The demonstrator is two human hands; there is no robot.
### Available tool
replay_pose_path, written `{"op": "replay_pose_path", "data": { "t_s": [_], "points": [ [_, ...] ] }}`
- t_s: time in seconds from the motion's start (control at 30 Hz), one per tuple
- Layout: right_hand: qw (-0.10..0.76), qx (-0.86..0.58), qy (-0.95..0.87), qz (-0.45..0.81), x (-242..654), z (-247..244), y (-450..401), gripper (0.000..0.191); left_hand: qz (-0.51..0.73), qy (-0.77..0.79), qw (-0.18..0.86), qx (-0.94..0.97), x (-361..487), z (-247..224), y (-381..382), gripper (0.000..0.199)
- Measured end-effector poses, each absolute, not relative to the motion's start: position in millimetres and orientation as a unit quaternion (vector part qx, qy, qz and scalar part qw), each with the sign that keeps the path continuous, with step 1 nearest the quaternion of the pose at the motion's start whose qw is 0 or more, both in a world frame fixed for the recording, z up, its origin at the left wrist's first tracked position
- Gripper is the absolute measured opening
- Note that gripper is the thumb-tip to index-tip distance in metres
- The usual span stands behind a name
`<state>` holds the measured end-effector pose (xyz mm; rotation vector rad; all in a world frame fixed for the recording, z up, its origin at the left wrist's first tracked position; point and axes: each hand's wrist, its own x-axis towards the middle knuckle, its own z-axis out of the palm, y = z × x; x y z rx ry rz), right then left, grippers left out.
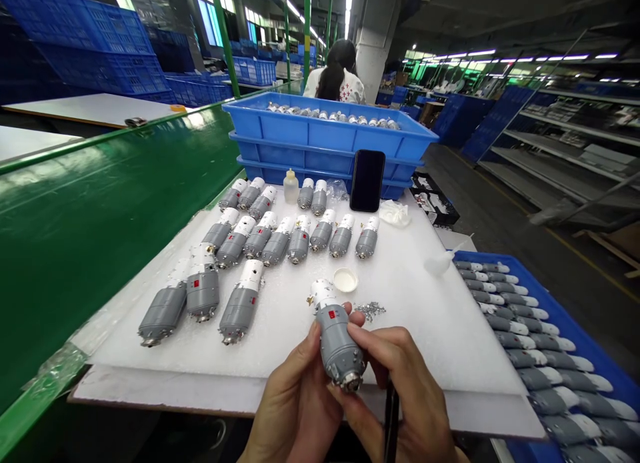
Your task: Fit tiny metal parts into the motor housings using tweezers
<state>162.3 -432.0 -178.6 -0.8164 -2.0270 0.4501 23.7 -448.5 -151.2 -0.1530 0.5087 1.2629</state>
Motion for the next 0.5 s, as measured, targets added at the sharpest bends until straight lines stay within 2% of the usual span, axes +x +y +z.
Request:
{"op": "replay_pose_path", "data": {
  "t_s": [0.13, 0.27, 0.33, 0.5],
  "points": [
    [0.437, -0.323, -0.819, 0.184, 161, -179, -433, 0.054, 0.578, 0.205, 0.787, -0.07, 23, -158, -447, 0.033],
    [0.451, -0.349, -0.795, 0.207, 158, -180, -437, 0.048, 0.577, 0.195, 0.793, -0.035, 18, -170, -447, 0.03],
    [0.438, -0.361, -0.788, 0.238, 162, -180, -436, 0.045, 0.584, 0.212, 0.784, -0.006, 15, -172, -448, 0.031],
    [0.375, -0.314, -0.788, 0.373, 184, -175, -424, 0.052, 0.59, 0.327, 0.736, 0.056, 8, -166, -447, 0.041]
  ]
}}
